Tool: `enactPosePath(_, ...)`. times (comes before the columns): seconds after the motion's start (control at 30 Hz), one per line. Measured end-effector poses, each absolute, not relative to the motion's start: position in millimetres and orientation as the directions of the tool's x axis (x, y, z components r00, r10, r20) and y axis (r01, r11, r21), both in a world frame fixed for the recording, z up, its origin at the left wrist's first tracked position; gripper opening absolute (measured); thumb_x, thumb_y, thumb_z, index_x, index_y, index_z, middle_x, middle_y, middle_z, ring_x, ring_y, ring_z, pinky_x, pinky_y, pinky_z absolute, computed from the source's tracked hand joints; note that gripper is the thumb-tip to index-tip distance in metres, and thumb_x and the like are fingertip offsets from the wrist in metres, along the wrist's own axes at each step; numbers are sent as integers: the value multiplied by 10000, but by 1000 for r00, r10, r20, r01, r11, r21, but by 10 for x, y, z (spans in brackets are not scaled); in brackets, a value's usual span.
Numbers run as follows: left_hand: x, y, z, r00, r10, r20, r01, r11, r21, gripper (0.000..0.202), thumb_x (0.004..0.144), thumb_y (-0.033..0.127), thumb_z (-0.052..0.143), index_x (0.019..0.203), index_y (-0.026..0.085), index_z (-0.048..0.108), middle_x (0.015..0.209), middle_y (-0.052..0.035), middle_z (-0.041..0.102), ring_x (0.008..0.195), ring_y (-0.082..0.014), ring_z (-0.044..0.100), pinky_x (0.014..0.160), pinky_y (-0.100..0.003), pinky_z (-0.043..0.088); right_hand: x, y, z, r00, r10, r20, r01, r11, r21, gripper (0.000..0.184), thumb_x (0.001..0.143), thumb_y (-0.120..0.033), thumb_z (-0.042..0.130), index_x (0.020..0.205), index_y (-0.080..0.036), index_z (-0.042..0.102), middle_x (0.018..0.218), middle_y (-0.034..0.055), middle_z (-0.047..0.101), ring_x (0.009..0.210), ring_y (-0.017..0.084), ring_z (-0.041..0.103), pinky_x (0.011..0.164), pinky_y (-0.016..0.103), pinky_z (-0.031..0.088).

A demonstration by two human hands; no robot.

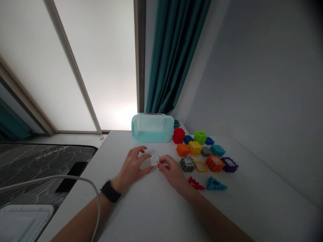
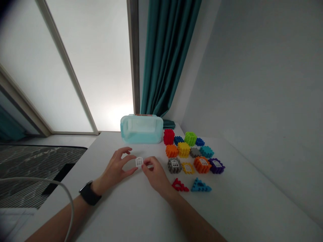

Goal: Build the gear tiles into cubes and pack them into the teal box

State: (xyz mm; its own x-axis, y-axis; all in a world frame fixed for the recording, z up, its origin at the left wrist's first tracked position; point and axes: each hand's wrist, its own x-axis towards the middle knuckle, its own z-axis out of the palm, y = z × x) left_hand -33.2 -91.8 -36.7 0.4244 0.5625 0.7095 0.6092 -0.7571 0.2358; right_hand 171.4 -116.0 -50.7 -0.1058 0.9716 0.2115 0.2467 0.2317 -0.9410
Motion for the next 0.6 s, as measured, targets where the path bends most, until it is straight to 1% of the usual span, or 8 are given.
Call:
enactPosePath(0.03, -341, -913, -369, 421, 565, 710, 602, -759, 247, 271, 820, 309, 730, 1065, 216, 658, 1220, -119, 559, 1031, -249, 601, 913, -448, 523, 1730, -1160, -495, -105, 954, 282, 309, 301, -902, 144, 864, -291, 567, 981, -211, 588, 992, 47, 603, 884, 191, 599, 776, 346, 524)
enactPosePath(0.13, -373, -899, -380, 432, 564, 704, 565, -777, 276, 284, 828, 308, 726, 1088, 222, 651, 1266, -123, 526, 1068, -249, 590, 941, -455, 526, 1789, -1158, -466, -194, 856, 479, 463, 510, -724, 307, 860, -213, 579, 1165, -237, 579, 1130, 78, 577, 995, 216, 586, 886, 398, 520)
enactPosePath(0.2, -389, -895, -387, 443, 561, 699, 540, -790, 291, 297, 834, 302, 724, 1110, 227, 641, 1294, -125, 502, 1090, -247, 582, 960, -461, 523, 1825, -1150, -468, -275, 792, 544, 504, 601, -620, 370, 870, -191, 581, 1233, -256, 562, 1169, 88, 560, 1071, 235, 570, 954, 426, 501)
enactPosePath(0.27, -395, -900, -390, 448, 563, 694, 524, -795, 307, 307, 839, 298, 722, 1126, 230, 634, 1306, -125, 485, 1105, -248, 574, 974, -465, 521, 1852, -1138, -487, -314, 756, 574, 517, 644, -565, 382, 884, -181, 575, 1256, -264, 549, 1182, 94, 549, 1115, 243, 560, 987, 437, 492)
enactPosePath(0.37, -387, -915, -387, 447, 577, 684, 513, -792, 332, 304, 846, 292, 716, 1132, 232, 631, 1305, -124, 479, 1113, -249, 571, 982, -467, 523, 1869, -1121, -517, -329, 741, 586, 521, 660, -541, 370, 899, -180, 566, 1257, -270, 544, 1185, 96, 544, 1117, 245, 565, 987, 441, 500)
enactPosePath(0.6, -373, -921, -394, 442, 597, 670, 505, -782, 365, 289, 842, 273, 717, 1116, 230, 637, 1305, -121, 481, 1111, -245, 574, 990, -462, 521, 1834, -1151, -490, -319, 738, 595, 503, 664, -553, 370, 879, -156, 574, 1232, -264, 556, 1172, 96, 560, 1077, 245, 571, 934, 430, 526)
